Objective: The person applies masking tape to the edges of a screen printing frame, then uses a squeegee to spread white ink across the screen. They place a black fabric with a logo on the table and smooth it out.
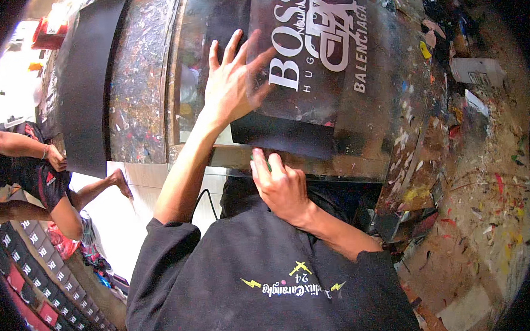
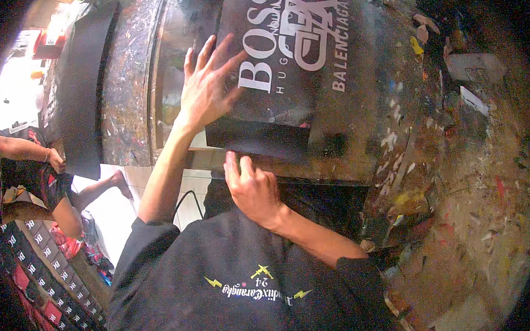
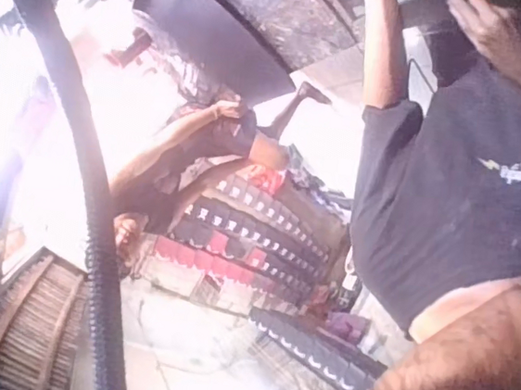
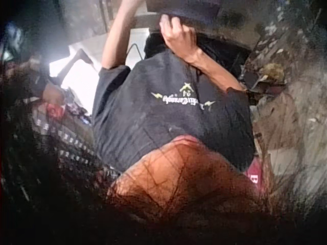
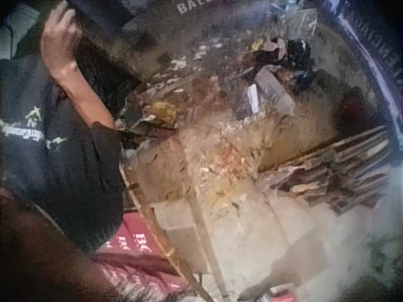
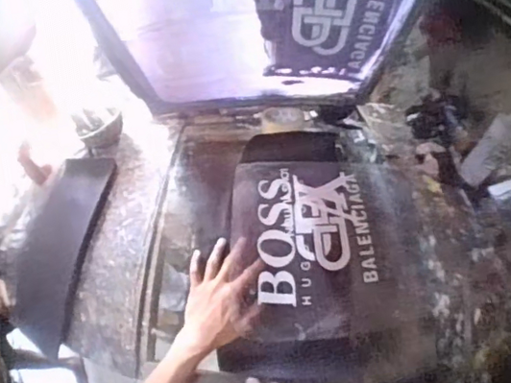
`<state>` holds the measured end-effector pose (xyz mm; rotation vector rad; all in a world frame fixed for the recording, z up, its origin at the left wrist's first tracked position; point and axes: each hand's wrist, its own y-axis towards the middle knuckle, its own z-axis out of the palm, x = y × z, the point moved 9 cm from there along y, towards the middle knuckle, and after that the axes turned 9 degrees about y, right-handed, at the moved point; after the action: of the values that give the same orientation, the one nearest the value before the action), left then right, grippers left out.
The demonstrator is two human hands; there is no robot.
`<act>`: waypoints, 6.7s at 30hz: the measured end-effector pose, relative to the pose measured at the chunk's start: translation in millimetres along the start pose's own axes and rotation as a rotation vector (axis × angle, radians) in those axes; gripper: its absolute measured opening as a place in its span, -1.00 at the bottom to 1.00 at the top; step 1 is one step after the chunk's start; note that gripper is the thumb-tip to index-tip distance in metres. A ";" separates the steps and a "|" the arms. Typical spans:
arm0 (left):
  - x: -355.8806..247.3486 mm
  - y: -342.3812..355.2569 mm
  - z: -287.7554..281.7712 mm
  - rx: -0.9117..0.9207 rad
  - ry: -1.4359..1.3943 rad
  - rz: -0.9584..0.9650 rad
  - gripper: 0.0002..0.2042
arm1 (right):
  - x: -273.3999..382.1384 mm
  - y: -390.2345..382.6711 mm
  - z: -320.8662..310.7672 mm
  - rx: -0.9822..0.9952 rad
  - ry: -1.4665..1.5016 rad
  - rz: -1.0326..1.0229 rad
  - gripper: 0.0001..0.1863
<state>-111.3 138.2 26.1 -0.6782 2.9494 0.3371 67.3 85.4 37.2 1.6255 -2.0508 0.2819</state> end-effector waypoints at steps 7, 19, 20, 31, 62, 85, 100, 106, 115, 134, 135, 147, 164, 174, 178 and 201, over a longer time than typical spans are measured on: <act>-6.2 1.0 -6.7 0.003 -0.020 0.024 -0.31 | -4.7 1.2 -2.1 -0.036 -0.020 0.035 -0.81; -17.8 7.1 -3.7 0.060 0.001 0.043 -0.31 | 4.5 -8.3 11.5 0.054 0.051 -0.045 -0.65; -19.7 4.8 -1.7 0.074 -0.009 0.047 -0.33 | -0.5 -11.0 5.2 0.019 0.128 -0.042 -0.67; -88.6 -8.9 3.3 0.110 -0.034 0.131 -0.31 | -304.5 -211.1 -240.5 -0.632 -0.245 1.058 -0.49; -68.0 -35.7 -19.2 0.117 -0.051 0.191 -0.31 | -236.7 79.0 -197.6 -0.471 0.174 0.285 -0.69; -57.9 -24.1 -8.4 0.154 0.046 0.260 -0.27 | -272.0 -137.2 -196.1 -0.666 0.891 0.722 -0.63; -59.5 -20.5 -7.2 0.140 0.035 0.229 -0.20 | -240.2 -138.3 -142.7 -0.647 0.887 0.598 -0.53; -60.3 -20.6 -3.8 0.136 0.063 0.233 -0.18 | -152.8 -134.7 -86.9 -0.366 1.671 0.772 -0.37; -58.5 -23.1 -5.4 0.159 0.047 0.216 -0.17 | -95.1 -170.2 -21.9 -0.335 1.821 0.866 -0.40; -63.2 -16.7 -0.8 0.145 0.086 0.221 -0.22 | -111.1 -201.1 -14.4 -0.349 1.538 1.062 -0.69; -63.2 -16.2 -2.0 0.139 0.089 0.222 -0.22 | -110.9 -201.3 -14.7 -0.348 1.540 1.061 -0.69; -64.5 -15.8 -3.3 0.134 0.069 0.223 -0.24 | -113.7 -199.4 -9.8 -0.349 1.548 1.092 -0.69; -64.3 -15.1 -2.5 0.136 0.070 0.220 -0.25 | -117.1 -200.0 -3.7 -0.354 1.555 1.133 -0.69; -61.2 -15.8 2.2 0.121 0.053 0.227 -0.21 | -117.0 -199.9 -0.6 -0.359 1.504 1.116 -0.67; -64.6 -16.4 -0.4 0.120 0.078 0.227 -0.20 | -117.2 -196.3 -7.2 -0.338 1.451 1.131 -0.66; -65.1 -15.9 0.2 0.125 0.071 0.213 -0.22 | -116.3 -196.8 -6.5 -0.333 1.406 1.136 -0.66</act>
<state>-45.9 151.6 32.1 -0.3703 3.0845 0.1449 275.1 135.1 -44.4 -0.2438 -1.3938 1.0047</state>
